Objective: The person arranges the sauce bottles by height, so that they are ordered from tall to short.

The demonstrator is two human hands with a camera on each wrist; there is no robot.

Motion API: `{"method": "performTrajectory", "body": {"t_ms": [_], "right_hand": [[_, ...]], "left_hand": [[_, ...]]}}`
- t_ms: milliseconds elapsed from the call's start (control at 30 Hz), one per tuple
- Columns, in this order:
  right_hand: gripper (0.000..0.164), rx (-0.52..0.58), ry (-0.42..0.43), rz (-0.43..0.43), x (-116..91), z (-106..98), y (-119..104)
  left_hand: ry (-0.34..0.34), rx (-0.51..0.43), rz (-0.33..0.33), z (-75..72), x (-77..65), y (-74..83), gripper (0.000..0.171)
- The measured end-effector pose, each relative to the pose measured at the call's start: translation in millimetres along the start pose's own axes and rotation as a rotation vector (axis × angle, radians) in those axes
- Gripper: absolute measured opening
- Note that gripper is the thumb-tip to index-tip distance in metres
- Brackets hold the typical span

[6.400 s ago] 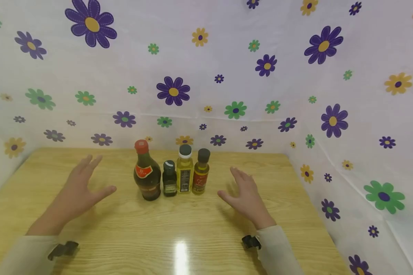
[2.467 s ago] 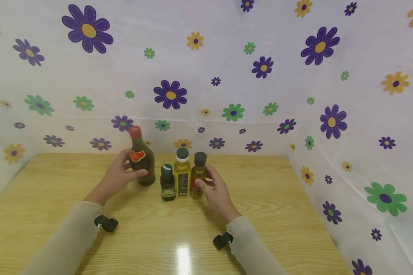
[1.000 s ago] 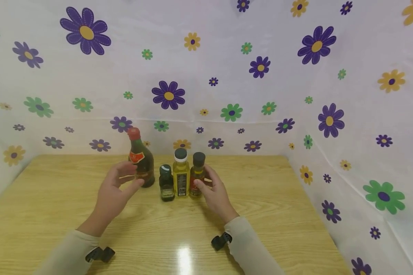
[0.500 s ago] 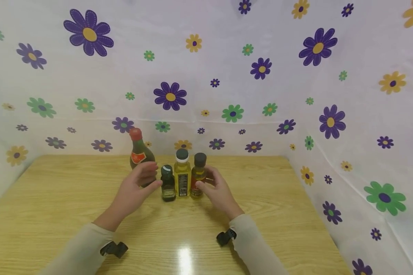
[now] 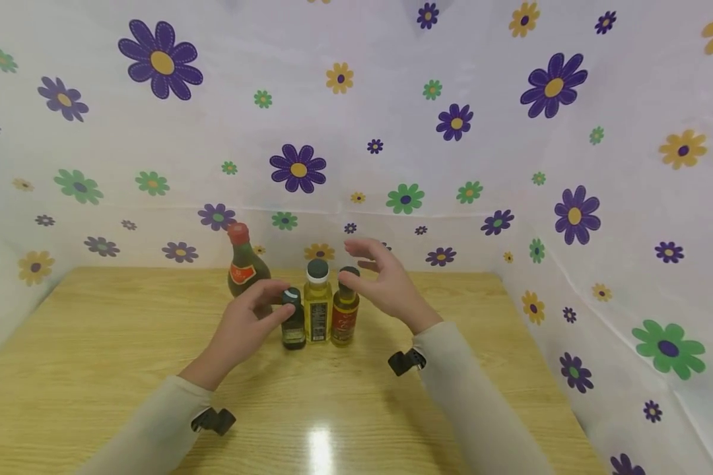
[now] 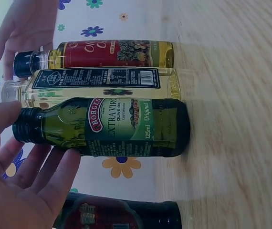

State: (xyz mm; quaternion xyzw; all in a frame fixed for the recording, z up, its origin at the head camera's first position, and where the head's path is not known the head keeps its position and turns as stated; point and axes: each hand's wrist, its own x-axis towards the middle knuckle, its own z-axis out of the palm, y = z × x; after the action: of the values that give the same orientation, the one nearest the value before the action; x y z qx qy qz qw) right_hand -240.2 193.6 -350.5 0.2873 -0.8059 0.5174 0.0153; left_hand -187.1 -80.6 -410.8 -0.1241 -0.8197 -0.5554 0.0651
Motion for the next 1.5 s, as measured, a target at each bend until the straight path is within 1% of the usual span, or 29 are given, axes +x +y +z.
{"method": "performTrajectory", "body": {"t_ms": [133,233,400,533,633,800,900,1100,1300,1500], "right_hand": [[0.057,-0.130,-0.108,0.064,14.0,1.9,-14.0],[0.054,-0.190,-0.173,0.089,21.0,4.3,-19.6],[0.045,-0.229,-0.235,0.101,26.9,8.6,-25.7],[0.039,-0.247,-0.266,0.126,29.2,13.4,-26.6],[0.035,-0.253,-0.263,0.127,29.2,15.7,-26.9],[0.031,-0.274,-0.216,0.094,28.6,16.3,-27.0],[0.030,-0.287,-0.188,0.089,28.4,16.4,-26.4],[0.028,-0.281,-0.161,0.097,30.3,17.3,-26.8],[0.027,-0.244,-0.134,0.094,42.5,15.5,-29.3],[0.028,-0.298,-0.147,0.101,56.3,20.2,-30.9]], "left_hand": [[0.031,0.050,-0.027,1.2,0.4,-0.3,0.038],[0.044,0.069,-0.032,2.8,0.2,-0.3,0.036],[0.059,0.077,-0.022,5.7,-0.1,0.5,0.032],[0.079,0.088,-0.018,7.7,0.1,-1.3,0.029],[0.084,0.101,-0.014,8.8,1.3,-3.0,0.028],[0.078,0.095,-0.004,9.6,4.2,-3.4,0.028],[0.072,0.085,-0.018,9.3,5.1,-2.3,0.027],[0.048,0.054,-0.043,8.7,6.2,-1.2,0.027],[0.048,0.054,-0.036,7.4,6.7,0.7,0.027],[0.048,0.056,-0.042,5.4,4.5,1.8,0.028]]}}
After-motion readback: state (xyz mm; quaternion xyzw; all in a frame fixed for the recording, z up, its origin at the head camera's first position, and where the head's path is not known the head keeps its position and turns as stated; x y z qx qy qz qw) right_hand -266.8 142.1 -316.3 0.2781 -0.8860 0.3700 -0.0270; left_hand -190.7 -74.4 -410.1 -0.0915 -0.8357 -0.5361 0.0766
